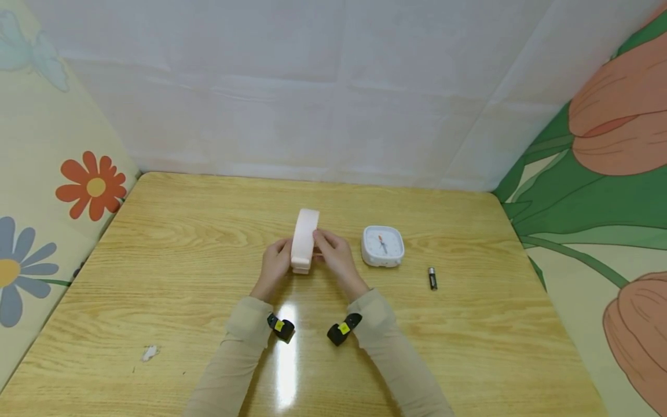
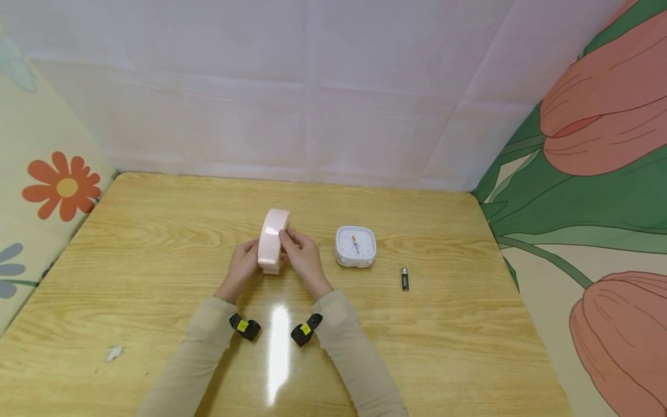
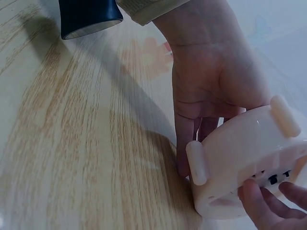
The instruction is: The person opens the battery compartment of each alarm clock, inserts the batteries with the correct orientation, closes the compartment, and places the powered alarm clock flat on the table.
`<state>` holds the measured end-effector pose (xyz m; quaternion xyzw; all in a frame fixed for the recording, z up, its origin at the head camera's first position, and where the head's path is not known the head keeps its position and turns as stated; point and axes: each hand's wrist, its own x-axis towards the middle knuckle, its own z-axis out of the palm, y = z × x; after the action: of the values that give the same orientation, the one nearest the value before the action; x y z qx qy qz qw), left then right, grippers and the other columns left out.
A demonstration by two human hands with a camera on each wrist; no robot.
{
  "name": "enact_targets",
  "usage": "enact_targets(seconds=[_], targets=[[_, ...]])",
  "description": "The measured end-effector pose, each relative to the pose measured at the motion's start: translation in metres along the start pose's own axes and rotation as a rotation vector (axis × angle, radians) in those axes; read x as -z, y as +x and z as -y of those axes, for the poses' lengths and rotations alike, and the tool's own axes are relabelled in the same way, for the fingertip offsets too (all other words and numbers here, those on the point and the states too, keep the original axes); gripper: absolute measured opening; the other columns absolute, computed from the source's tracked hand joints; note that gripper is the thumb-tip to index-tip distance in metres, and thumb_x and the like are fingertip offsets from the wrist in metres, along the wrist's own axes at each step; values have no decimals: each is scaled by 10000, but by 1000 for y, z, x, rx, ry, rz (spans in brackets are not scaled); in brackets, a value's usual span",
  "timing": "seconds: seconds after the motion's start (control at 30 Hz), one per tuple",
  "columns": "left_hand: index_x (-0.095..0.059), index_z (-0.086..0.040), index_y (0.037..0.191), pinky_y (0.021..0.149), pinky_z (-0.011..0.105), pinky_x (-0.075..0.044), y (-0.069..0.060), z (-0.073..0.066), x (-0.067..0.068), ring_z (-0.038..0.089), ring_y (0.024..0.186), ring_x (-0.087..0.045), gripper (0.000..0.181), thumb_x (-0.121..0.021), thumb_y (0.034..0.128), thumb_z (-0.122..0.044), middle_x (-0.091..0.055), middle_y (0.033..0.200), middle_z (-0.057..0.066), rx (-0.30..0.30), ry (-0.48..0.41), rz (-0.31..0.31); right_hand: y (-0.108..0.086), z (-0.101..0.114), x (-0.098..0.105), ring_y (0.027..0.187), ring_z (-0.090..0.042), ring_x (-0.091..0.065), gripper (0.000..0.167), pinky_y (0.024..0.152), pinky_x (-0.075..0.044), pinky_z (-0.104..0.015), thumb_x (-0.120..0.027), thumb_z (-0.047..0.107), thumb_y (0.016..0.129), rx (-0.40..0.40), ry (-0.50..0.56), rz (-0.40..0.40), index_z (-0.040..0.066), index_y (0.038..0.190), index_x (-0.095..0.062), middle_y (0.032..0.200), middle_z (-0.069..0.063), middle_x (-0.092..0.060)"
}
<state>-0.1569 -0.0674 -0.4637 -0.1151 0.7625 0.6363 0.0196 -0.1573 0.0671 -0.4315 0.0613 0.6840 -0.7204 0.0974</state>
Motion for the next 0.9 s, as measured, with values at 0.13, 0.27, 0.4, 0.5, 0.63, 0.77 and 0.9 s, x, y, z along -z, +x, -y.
enact_targets(seconds=[0.13, 0.27, 0.4, 0.5, 0.63, 0.77, 0.9], targets=[[-602, 82, 1090, 880, 379, -432, 0, 0, 1, 286, 999, -533, 362, -441, 943, -207, -605, 1058, 231, 3, -5, -1, 0, 0, -1, 847, -162, -596, 429, 817, -496, -457, -556, 224, 914, 27, -46, 9, -41, 1249, -513, 1127, -186, -577], [-603, 88, 1086, 880, 385, -434, 0, -1, 1, 289, 1002, -534, 358, -447, 940, -199, -604, 1059, 237, 0, 9, -10, -1, 1, -2, 843, -163, -596, 424, 823, -490, -467, -557, 217, 913, 27, -46, 11, -35, 1250, -514, 1137, -198, -583], [-604, 83, 1089, 865, 372, -437, -1, -1, 2, 280, 993, -534, 359, -458, 936, -206, -606, 1058, 230, 12, 0, -13, -2, 2, -2, 839, -168, -599, 407, 822, -487, -478, -556, 199, 911, 32, -43, 3, -40, 1239, -523, 1137, -210, -587], [-610, 72, 1087, 830, 336, -441, -1, -1, 2, 261, 965, -536, 358, -465, 936, -218, -611, 1048, 218, 19, -17, -10, -2, 2, -3, 825, -163, -602, 395, 810, -494, -472, -559, 191, 907, 36, -43, -12, -42, 1226, -535, 1127, -209, -594], [-620, 65, 1076, 763, 260, -451, -1, 0, 2, 210, 894, -551, 349, -477, 935, -221, -623, 1018, 198, 17, -49, -6, -1, 2, -3, 783, -139, -605, 382, 760, -524, -405, -559, 175, 899, 37, -29, -43, -52, 1206, -548, 1107, -212, -605], [-616, 76, 1072, 680, 213, -486, 0, 0, 1, 153, 787, -576, 325, -493, 931, -190, -627, 967, 194, 25, -111, 0, 0, 2, -3, 746, -119, -601, 377, 712, -535, -337, -557, 161, 891, 28, -5, -63, -59, 1196, -553, 1079, -223, -614], [-612, 75, 1076, 626, 193, -495, 2, 1, 1, 119, 720, -573, 300, -509, 922, -161, -624, 936, 195, 32, -107, -13, 0, 1, -2, 742, -124, -596, 376, 705, -532, -325, -553, 164, 890, 15, 19, -63, -60, 1192, -553, 1054, -225, -621]])
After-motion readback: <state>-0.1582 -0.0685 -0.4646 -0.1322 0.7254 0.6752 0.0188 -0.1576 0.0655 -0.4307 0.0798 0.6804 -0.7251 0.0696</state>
